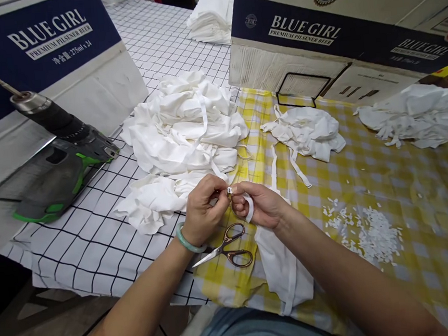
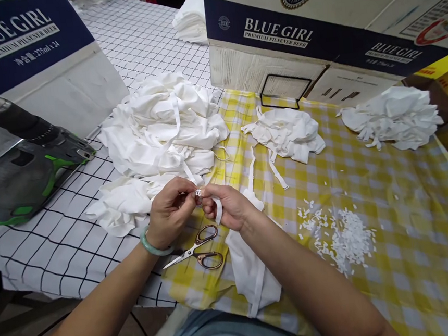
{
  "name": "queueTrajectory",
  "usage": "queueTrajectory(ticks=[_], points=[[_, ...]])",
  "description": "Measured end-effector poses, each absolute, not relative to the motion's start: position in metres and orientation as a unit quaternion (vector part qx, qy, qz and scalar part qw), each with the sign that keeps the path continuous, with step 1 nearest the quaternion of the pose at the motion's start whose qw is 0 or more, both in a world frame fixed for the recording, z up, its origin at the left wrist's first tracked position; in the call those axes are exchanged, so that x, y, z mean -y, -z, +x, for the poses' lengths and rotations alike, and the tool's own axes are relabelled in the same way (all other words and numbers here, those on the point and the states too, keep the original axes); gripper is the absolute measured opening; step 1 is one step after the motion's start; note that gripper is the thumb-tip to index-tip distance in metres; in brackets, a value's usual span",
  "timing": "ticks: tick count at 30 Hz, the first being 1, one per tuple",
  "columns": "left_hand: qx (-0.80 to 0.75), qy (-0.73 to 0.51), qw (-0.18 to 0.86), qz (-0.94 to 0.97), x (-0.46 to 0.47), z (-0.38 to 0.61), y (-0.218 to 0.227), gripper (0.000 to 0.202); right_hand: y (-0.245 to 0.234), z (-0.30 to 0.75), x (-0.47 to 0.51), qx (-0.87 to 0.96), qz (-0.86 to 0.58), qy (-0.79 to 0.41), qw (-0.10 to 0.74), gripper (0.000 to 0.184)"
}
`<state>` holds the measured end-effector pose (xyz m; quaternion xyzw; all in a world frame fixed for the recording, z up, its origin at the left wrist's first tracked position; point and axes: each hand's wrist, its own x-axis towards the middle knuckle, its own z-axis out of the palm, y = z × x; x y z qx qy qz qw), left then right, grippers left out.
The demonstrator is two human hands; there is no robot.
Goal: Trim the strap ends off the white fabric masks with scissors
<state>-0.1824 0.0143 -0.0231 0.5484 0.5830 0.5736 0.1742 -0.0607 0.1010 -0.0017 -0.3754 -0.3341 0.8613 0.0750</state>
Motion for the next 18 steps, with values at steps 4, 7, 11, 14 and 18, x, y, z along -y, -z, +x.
queueTrajectory(ticks=[4,7,11,14,18], points=[[-0.591,-0.556,0.150,0.565,-0.015,-0.181,0.022,0.013,0.001,-0.062,-0.097,0.491,-0.415,-0.744,0.181,0.011],[-0.593,-0.556,0.155,0.561,-0.016,-0.183,0.021,0.011,-0.001,-0.060,-0.101,0.491,-0.374,-0.767,0.174,0.011],[-0.585,-0.547,0.184,0.569,-0.017,-0.187,0.022,0.008,-0.002,-0.055,-0.107,0.381,-0.363,-0.840,0.137,0.017],[-0.600,-0.548,0.253,0.525,-0.017,-0.187,0.023,0.006,-0.002,-0.055,-0.105,0.380,-0.371,-0.840,0.113,0.019],[-0.604,-0.557,0.301,0.484,-0.015,-0.186,0.024,0.004,-0.005,-0.059,-0.100,0.514,-0.407,-0.737,0.164,0.017]])
